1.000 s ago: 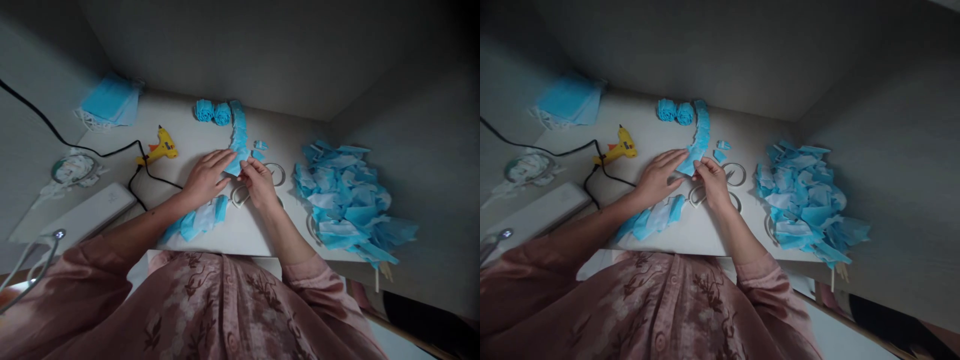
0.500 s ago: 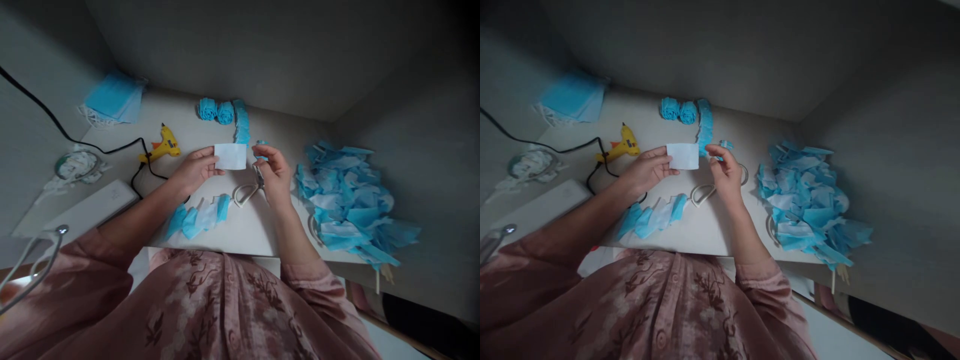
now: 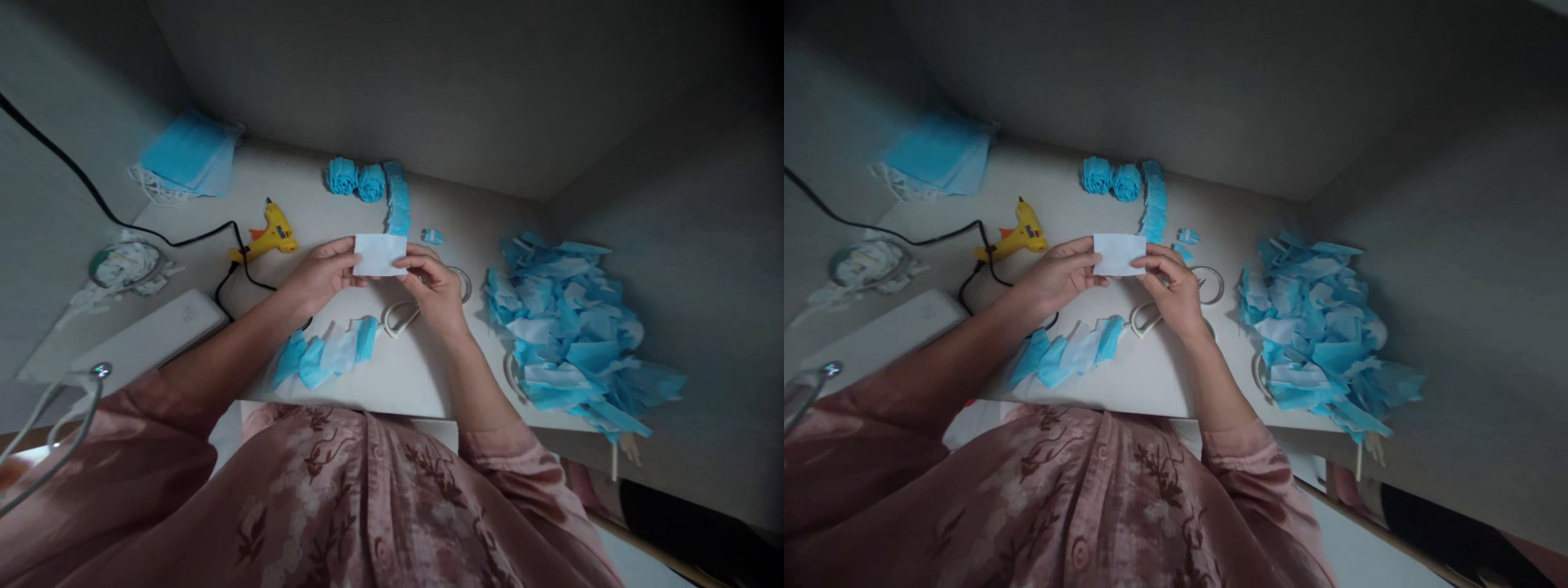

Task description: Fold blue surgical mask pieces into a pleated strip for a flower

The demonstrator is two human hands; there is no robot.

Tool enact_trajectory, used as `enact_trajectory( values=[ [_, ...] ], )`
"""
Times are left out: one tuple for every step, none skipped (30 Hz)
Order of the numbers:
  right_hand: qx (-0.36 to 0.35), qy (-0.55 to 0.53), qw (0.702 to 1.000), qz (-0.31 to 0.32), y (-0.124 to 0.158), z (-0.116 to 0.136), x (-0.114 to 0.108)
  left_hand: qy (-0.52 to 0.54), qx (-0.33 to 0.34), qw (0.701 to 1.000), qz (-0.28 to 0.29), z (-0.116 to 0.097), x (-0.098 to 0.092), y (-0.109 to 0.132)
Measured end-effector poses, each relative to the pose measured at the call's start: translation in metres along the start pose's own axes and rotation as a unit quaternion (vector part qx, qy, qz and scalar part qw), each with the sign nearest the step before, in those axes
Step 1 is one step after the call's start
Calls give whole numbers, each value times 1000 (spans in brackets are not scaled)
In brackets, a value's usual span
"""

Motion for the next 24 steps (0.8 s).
enact_trajectory(
  values=[
    [14,-4,1000,-4,0,-1,0,-10,4,1000,-1,-1,0,0],
    [27,-8,1000,-8,0,-2,0,-19,10,1000,-3,-2,0,1],
    [37,-11,999,-12,0,-3,0,-28,15,999,-4,-3,-1,1],
    [44,-16,999,-15,0,-3,1,-36,20,999,-5,-3,-1,1],
    [50,-20,998,-17,0,-3,1,-42,24,999,-6,-4,-1,1],
    [55,-24,998,-19,0,-3,2,-47,26,999,-7,-4,-1,1],
    [59,-27,998,-23,0,-3,2,-50,27,998,-6,-4,-1,1],
    [63,-29,997,-26,0,-3,2,-51,28,998,-6,-4,-1,1],
    [69,-31,997,-30,0,-3,2,-50,28,998,-5,-4,0,1],
    [75,-31,996,-36,0,-4,2,-47,30,998,-4,-4,0,1],
    [82,-32,995,-41,1,-5,2,-43,32,999,-2,-4,1,1],
    [87,-33,995,-45,1,-6,2,-39,34,999,1,-4,2,1],
    [91,-35,994,-48,1,-7,2,-38,38,999,5,-5,4,1],
    [93,-38,994,-51,1,-8,2,-40,43,998,10,-5,5,2],
    [93,-42,993,-54,2,-8,2,-46,49,998,13,-6,6,2],
    [93,-47,993,-57,2,-9,1,-55,55,997,13,-6,7,2],
    [94,-51,992,-60,2,-10,1,-67,61,996,11,-7,7,3],
    [94,-54,992,-63,2,-11,1,-81,65,995,8,-7,7,3],
    [95,-54,992,-64,2,-11,0,-93,69,993,4,-7,7,3],
    [96,-52,992,-65,2,-11,0,-105,73,992,0,-7,6,3],
    [97,-49,992,-64,2,-10,0,-115,77,990,0,-7,6,3],
    [99,-45,992,-63,2,-10,1,-120,81,989,0,-6,6,2],
    [100,-43,992,-61,2,-9,1,-122,85,989,-1,-6,5,2],
    [100,-42,992,-59,2,-8,1,-121,88,989,-3,-6,4,2]
  ],
)
Point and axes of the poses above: each hand's wrist, its own y-axis away from the middle knuckle, its own x-axis out of the palm, z = x × y, the point moved 7 cm from there along -y, towards the middle knuckle, and after that the axes turned 4 degrees about -x, right-handed, at the moved point
